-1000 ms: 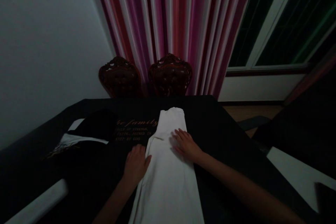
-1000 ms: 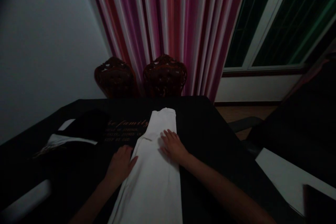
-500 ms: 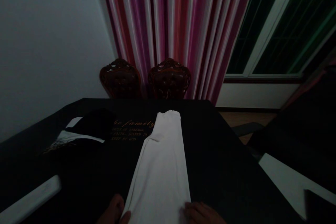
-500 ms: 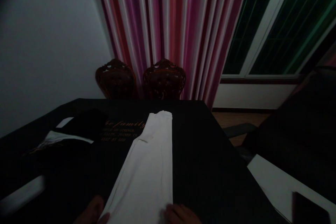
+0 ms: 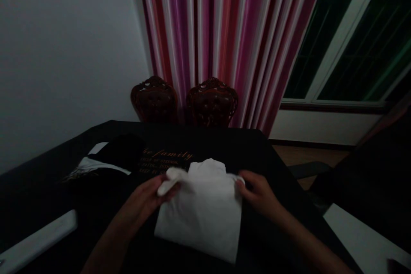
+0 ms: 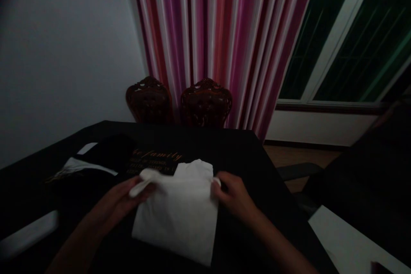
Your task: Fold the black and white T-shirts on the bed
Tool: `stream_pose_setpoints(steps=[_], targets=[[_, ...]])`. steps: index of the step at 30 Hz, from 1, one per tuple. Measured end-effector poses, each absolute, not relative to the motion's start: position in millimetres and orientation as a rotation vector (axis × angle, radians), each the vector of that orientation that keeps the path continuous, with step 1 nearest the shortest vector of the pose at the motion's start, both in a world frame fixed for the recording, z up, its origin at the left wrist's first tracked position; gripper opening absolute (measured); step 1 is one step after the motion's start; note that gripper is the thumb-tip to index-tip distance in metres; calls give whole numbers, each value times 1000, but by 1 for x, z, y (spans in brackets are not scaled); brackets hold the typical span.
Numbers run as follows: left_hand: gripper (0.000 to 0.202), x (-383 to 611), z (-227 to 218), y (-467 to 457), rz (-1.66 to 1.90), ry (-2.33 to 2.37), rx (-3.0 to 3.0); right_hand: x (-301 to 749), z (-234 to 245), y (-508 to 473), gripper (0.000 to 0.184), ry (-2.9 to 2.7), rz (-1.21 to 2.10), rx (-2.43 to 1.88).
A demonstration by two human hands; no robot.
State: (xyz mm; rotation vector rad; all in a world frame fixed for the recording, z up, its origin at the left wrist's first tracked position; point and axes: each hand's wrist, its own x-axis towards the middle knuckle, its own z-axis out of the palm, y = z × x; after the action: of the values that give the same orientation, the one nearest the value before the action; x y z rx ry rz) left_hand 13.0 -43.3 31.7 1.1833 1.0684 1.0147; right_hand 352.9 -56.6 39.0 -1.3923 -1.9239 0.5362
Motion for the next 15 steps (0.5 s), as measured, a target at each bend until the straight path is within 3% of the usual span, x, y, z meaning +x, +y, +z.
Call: stream_pose_setpoints(steps=[2, 5, 10, 15], targets=[[66, 35, 34, -14, 1097, 979, 1208, 355, 31, -14, 38, -1803, 410, -1470], [63, 42, 1, 2, 1064, 1281, 1465, 360, 7, 10, 39, -1755, 398, -1660], [51, 28, -74, -23, 574, 1833, 1871, 356, -33, -23, 32, -1892, 474, -1859], [59, 42, -91, -38, 339, 1897, 1964, 337, -47, -49, 30, -1898, 502, -1846]])
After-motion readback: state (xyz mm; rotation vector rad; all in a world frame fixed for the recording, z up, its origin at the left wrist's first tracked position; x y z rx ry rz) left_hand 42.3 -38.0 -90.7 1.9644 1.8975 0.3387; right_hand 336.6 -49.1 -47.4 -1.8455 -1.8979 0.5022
